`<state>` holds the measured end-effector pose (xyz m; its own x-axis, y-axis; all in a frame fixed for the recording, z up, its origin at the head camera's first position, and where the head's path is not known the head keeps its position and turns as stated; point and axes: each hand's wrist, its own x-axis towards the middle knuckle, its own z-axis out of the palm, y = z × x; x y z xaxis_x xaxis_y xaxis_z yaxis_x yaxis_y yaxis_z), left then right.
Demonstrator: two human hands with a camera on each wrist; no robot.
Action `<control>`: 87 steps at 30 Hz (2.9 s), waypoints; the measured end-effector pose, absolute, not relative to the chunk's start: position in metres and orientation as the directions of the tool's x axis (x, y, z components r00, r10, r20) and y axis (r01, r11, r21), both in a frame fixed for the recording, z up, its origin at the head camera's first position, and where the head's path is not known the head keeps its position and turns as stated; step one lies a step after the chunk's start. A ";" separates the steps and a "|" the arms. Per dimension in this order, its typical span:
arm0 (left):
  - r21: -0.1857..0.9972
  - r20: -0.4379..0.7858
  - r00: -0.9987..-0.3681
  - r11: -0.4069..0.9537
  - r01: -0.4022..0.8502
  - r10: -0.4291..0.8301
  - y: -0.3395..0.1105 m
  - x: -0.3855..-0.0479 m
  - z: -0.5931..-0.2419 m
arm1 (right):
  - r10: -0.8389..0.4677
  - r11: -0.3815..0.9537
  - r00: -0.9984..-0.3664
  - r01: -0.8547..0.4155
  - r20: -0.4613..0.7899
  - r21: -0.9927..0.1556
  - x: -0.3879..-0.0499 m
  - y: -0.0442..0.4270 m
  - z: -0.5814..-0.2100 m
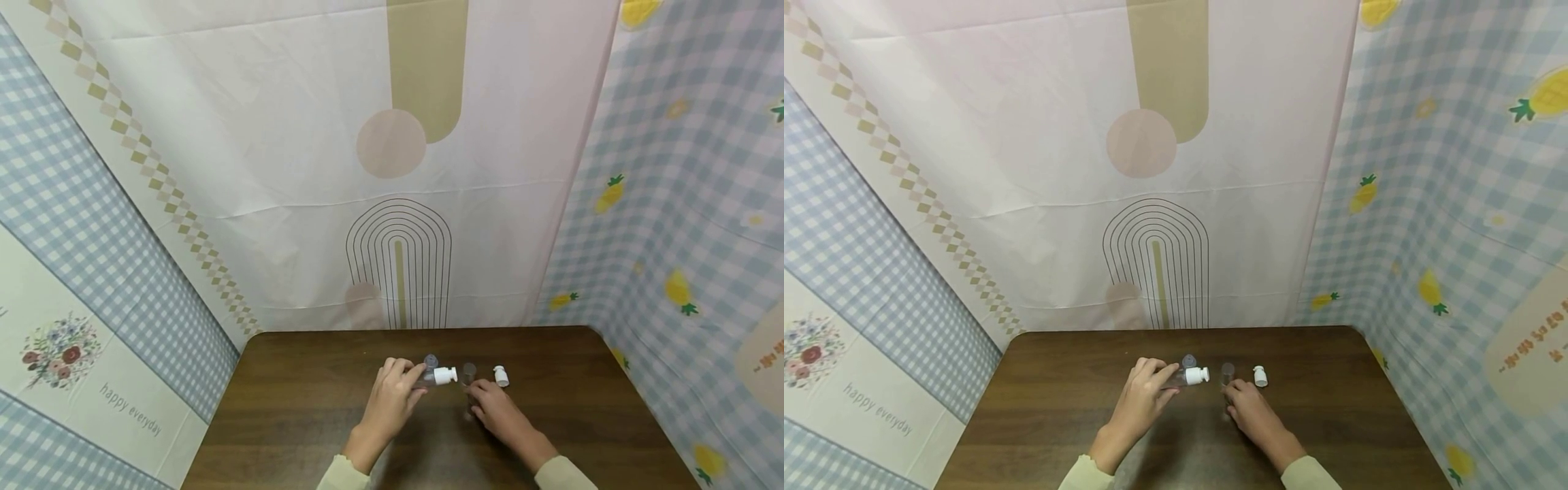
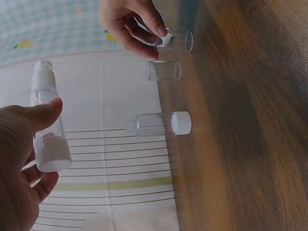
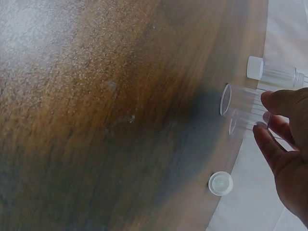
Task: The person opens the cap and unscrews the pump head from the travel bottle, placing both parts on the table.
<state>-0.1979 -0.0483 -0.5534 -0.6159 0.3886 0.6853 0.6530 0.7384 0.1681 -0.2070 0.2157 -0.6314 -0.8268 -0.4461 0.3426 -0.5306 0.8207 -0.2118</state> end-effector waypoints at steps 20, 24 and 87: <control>0.162 0.705 -0.595 0.729 0.664 0.385 -0.049 -0.198 -0.555 | -0.350 0.794 -0.738 -0.560 0.577 -0.234 -0.207 0.226 -0.613; 0.159 0.704 -0.594 0.729 0.666 0.389 -0.048 -0.198 -0.553 | -0.279 0.776 -0.771 -0.532 0.572 -0.338 -0.206 0.229 -0.595; 0.081 0.710 -0.545 0.717 0.693 0.446 -0.038 -0.195 -0.552 | -0.205 0.319 -0.948 -0.300 0.244 -0.899 -0.190 0.187 -0.544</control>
